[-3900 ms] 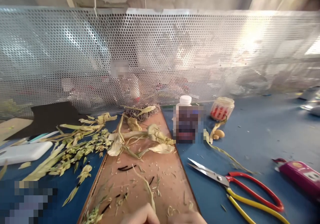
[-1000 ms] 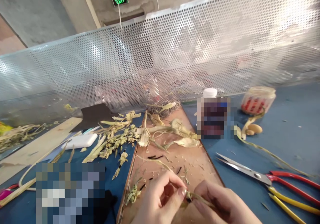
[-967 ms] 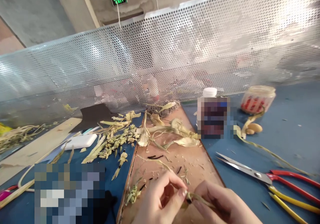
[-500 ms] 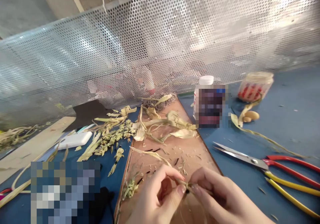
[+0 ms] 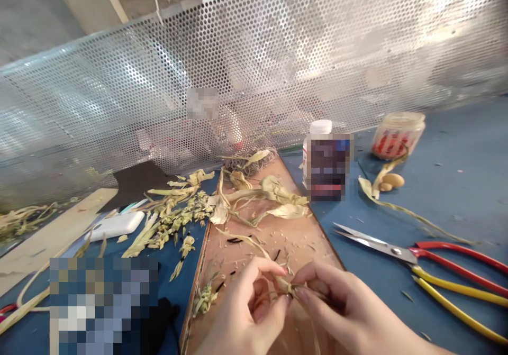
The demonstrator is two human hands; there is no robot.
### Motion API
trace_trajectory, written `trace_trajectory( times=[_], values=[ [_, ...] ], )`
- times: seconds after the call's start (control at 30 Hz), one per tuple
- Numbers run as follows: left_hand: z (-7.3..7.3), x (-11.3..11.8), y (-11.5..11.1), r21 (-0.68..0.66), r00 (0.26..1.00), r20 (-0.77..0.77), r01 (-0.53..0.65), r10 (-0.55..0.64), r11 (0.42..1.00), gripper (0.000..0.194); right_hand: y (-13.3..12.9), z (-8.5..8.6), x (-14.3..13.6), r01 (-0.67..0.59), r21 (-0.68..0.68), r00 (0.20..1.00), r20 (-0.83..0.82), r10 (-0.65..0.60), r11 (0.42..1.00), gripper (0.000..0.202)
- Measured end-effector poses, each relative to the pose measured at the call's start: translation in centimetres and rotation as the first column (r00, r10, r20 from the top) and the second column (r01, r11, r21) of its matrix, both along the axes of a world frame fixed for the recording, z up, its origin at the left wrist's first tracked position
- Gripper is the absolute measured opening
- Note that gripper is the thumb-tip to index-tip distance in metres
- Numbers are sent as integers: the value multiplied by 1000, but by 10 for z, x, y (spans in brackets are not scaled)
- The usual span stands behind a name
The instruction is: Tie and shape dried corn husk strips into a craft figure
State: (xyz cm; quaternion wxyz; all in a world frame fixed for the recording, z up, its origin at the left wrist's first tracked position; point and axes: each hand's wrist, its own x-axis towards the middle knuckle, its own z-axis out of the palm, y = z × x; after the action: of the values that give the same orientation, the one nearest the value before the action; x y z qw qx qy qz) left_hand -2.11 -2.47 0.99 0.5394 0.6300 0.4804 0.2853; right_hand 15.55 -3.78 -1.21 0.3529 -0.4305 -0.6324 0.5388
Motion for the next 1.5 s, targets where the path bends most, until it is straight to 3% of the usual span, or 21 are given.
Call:
trace_trajectory(
  times=[0.67,1.5],
  values=[
    [8,-4,0,188,993,-100,83,-65,979,16,-3,0,-3,-65,35,998,-16,65,997,8],
    [13,4,-3,67,997,-71,-28,33,997,18,-5,-3,-3,-68,87,998,12,67,994,11]
  ],
)
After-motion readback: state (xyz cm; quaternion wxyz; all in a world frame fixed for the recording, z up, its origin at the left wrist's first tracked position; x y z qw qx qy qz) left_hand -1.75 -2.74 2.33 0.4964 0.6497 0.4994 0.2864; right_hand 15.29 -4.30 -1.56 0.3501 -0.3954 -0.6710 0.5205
